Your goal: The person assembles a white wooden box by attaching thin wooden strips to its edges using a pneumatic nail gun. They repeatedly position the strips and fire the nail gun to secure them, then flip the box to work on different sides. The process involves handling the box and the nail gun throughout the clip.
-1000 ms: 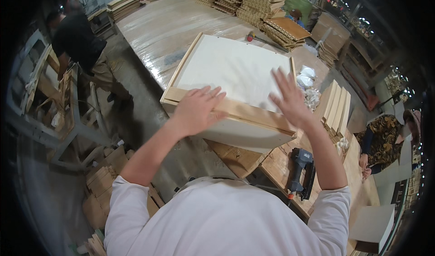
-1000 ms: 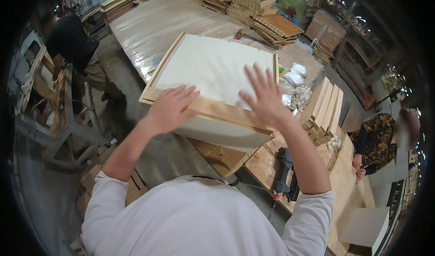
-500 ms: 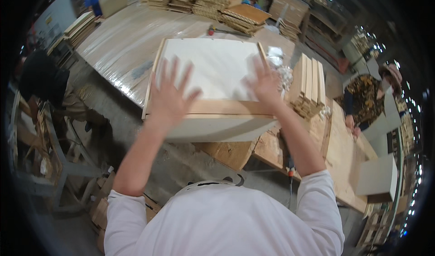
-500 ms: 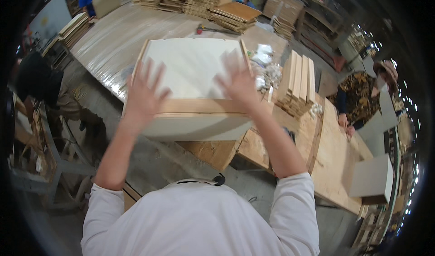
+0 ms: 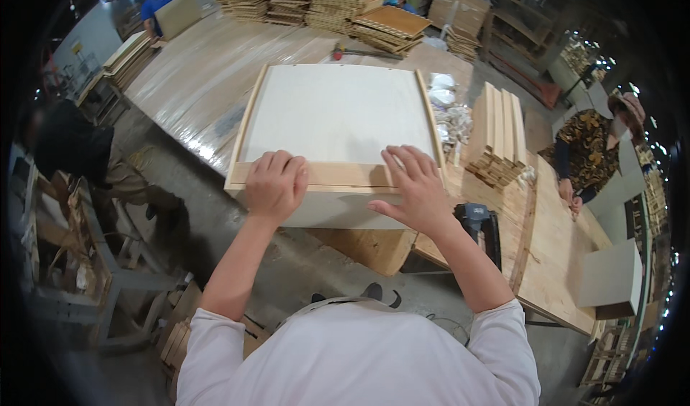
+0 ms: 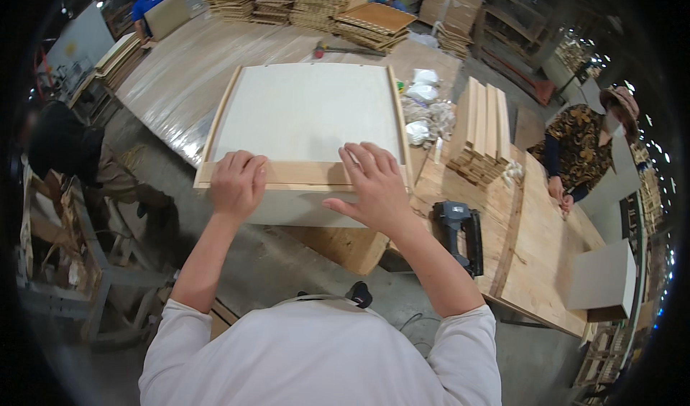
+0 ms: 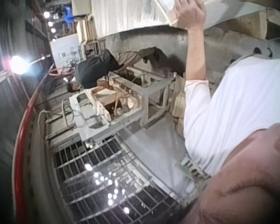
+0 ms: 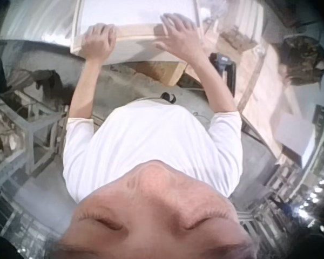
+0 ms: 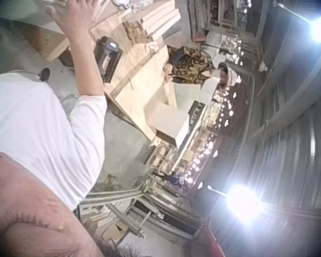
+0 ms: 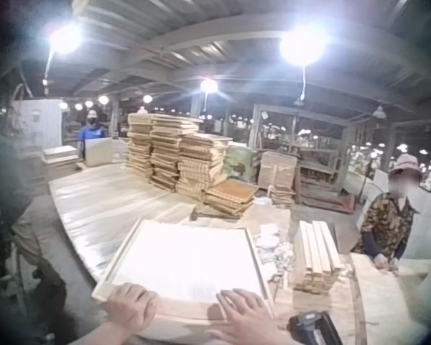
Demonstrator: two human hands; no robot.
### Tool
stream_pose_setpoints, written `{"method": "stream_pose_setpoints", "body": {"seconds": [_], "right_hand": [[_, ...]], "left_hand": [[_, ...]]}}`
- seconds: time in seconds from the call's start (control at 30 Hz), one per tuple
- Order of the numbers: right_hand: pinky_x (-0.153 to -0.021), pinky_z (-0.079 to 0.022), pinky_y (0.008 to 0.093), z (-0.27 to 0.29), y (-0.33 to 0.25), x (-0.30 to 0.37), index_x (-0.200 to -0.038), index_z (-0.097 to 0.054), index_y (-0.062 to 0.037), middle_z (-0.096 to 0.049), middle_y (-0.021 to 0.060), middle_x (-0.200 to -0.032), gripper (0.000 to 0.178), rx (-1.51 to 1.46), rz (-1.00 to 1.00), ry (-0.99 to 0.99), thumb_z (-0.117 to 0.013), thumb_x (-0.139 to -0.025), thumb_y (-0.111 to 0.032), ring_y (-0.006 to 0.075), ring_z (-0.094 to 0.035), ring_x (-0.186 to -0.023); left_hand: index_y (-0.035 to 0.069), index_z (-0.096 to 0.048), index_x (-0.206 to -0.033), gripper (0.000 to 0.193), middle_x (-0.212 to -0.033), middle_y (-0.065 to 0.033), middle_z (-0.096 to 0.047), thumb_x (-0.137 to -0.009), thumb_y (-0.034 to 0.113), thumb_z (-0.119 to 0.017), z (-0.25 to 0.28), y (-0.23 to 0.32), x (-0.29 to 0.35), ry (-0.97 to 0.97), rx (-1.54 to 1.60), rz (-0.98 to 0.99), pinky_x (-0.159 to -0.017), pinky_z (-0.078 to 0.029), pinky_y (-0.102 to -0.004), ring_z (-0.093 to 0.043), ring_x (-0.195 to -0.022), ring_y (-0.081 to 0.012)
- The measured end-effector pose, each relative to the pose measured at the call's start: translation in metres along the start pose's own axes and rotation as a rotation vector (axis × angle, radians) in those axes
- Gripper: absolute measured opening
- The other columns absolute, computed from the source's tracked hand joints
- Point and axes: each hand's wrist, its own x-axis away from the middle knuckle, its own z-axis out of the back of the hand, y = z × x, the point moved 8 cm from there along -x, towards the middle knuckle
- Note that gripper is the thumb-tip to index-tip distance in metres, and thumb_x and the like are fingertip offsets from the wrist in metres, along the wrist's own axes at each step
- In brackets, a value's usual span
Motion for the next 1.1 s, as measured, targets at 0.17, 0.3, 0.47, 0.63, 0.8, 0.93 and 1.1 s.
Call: {"method": "stream_pose_setpoints", "body": {"seconds": [0.17, 0.3, 0.47, 0.63, 0.8, 0.93, 1.1], "right_hand": [[-0.086, -0.043, 0.0382, -0.024, -0.006, -0.001, -0.116, -0.058, -0.0061, -0.054, 0.0057, -0.105, 0.066, 0.034, -0.075, -0.05, -0.074, -0.068, -0.049, 0.0249, -0.051, -0.098], [-0.082, -0.044, 0.0379, -0.024, -0.007, 0.001, -0.113, -0.059, -0.0065, -0.053, 0.006, -0.099, 0.063, 0.026, -0.063, -0.06, -0.076, -0.067, -0.046, 0.0248, -0.051, -0.094], [-0.082, -0.044, 0.0382, -0.02, -0.006, -0.003, -0.112, -0.059, -0.0071, -0.053, 0.0058, -0.096, 0.062, 0.005, -0.088, -0.046, -0.077, -0.066, -0.045, 0.0247, -0.051, -0.092], [-0.093, -0.039, 0.0397, 0.029, -0.021, 0.013, -0.114, -0.058, -0.0059, -0.055, 0.0105, -0.115, 0.041, -0.164, -0.05, 0.211, -0.07, -0.08, -0.024, 0.0267, -0.051, -0.106], [-0.091, -0.041, 0.0406, 0.037, 0.12, 0.14, -0.126, -0.048, -0.0026, -0.056, 0.0159, -0.111, 0.051, -0.099, -0.657, 0.374, -0.065, -0.081, -0.02, 0.0324, -0.052, -0.103], [-0.093, -0.041, 0.0422, 0.002, 0.201, 0.252, -0.142, -0.027, -0.0022, -0.055, 0.0203, -0.118, 0.079, 0.218, -0.984, -0.032, -0.067, -0.079, -0.028, 0.0355, -0.052, -0.108], [-0.088, -0.047, 0.0445, -0.059, 0.203, 0.316, -0.146, -0.011, 0.0, -0.056, 0.0286, -0.115, 0.096, 0.003, -1.266, -0.562, -0.069, -0.076, -0.03, 0.0378, -0.059, -0.1]], "left_hand": [[0.01, -0.064, -0.084, 0.014, -0.082, -0.0011, -0.055, -0.085, 0.019, -0.054, -0.002, 0.001, -0.005, -0.015, -0.006, 0.095, -0.069, -0.044, -0.0364, -0.054, -0.08, -0.0212], [0.009, -0.062, -0.071, 0.018, -0.073, -0.0022, -0.052, -0.084, 0.019, -0.054, 0.0, 0.001, -0.003, 0.097, 0.062, 0.09, -0.064, -0.045, -0.0359, -0.051, -0.072, -0.0214], [0.007, -0.064, -0.074, 0.018, -0.074, -0.0038, -0.055, -0.084, 0.018, -0.052, -0.001, -0.001, -0.002, 0.116, 0.077, -0.008, -0.065, -0.045, -0.0371, -0.054, -0.071, -0.023], [0.004, -0.065, -0.084, 0.026, -0.081, -0.0078, -0.059, -0.091, 0.019, -0.045, 0.008, -0.057, -0.008, -0.009, 0.31, 0.064, -0.074, -0.043, -0.0401, -0.055, -0.081, -0.0276], [0.008, -0.059, -0.113, 0.039, -0.114, -0.0125, -0.055, -0.101, 0.035, -0.034, 0.039, -0.029, -0.074, -0.006, 0.278, 0.093, -0.096, -0.035, -0.0423, -0.046, -0.11, -0.0318], [0.02, -0.04, -0.138, 0.045, -0.138, -0.0102, -0.038, -0.1, 0.042, -0.031, 0.042, 0.054, -0.12, 0.128, 0.04, -0.055, -0.109, -0.022, -0.0525, -0.029, -0.132, -0.0314], [0.021, -0.019, -0.149, 0.062, -0.156, -0.0096, -0.009, -0.097, 0.053, -0.025, -0.072, 0.05, -0.045, -0.432, -0.122, 0.169, -0.111, -0.005, -0.0588, 0.0, -0.143, -0.0353]]}}
